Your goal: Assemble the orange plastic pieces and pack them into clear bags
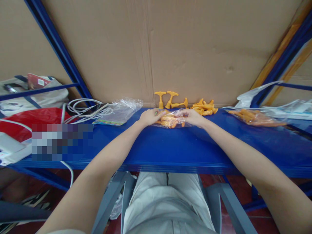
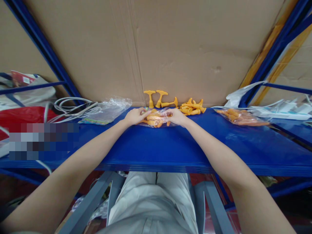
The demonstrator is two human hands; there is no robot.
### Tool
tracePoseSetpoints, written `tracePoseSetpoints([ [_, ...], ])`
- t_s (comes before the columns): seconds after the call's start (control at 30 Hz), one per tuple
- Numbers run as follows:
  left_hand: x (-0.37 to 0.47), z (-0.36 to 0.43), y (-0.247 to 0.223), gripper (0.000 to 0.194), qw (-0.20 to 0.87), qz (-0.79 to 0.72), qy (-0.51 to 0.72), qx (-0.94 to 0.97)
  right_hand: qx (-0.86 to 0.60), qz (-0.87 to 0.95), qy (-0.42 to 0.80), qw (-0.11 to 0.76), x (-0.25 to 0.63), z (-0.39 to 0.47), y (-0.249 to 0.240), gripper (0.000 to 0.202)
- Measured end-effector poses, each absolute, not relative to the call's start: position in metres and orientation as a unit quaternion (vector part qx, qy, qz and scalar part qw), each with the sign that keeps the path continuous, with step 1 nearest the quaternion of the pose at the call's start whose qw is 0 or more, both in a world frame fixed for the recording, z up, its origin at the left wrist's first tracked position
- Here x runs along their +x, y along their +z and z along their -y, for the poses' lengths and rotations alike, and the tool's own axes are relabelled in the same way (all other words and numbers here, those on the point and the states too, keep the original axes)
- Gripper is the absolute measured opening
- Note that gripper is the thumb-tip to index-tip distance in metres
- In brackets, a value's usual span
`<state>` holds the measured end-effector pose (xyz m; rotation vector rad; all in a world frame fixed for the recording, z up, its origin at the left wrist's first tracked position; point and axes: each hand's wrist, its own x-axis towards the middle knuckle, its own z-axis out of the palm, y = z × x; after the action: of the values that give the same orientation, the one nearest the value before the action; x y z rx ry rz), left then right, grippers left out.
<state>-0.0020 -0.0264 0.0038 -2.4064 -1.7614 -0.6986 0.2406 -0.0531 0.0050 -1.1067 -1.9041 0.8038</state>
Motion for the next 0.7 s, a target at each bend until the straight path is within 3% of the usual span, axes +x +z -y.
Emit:
tracePoseSetpoints([
  [0.17, -0.003, 0.027, 0.007, 0.071, 0.033, 0.576, -0.208, -0.790, -0.435, 0.704, 0.361, 0.430, 0.242, 0.052, 0.007, 0.009],
  [0.3, -0.002, 0.028, 0.007, 0.068, 0.043, 0.580, -0.193, -0.790, -0.509, 0.707, 0.229, 0.434, 0.247, 0.042, 0.006, 0.007],
  [0.43, -0.001, 0.027, 0.006, 0.054, 0.067, 0.532, -0.234, -0.811, -0.549, 0.757, 0.093, 0.341, 0.253, 0.040, 0.005, 0.027],
  [0.57, -0.001, 0.025, 0.003, 0.042, 0.069, 0.394, -0.293, -0.869, -0.555, 0.769, 0.213, 0.235, 0.251, 0.051, 0.010, 0.037],
  [0.7, -0.001, 0.024, 0.001, 0.040, 0.058, 0.335, -0.303, -0.890, -0.564, 0.736, 0.298, 0.227, 0.247, 0.060, 0.014, 0.032],
])
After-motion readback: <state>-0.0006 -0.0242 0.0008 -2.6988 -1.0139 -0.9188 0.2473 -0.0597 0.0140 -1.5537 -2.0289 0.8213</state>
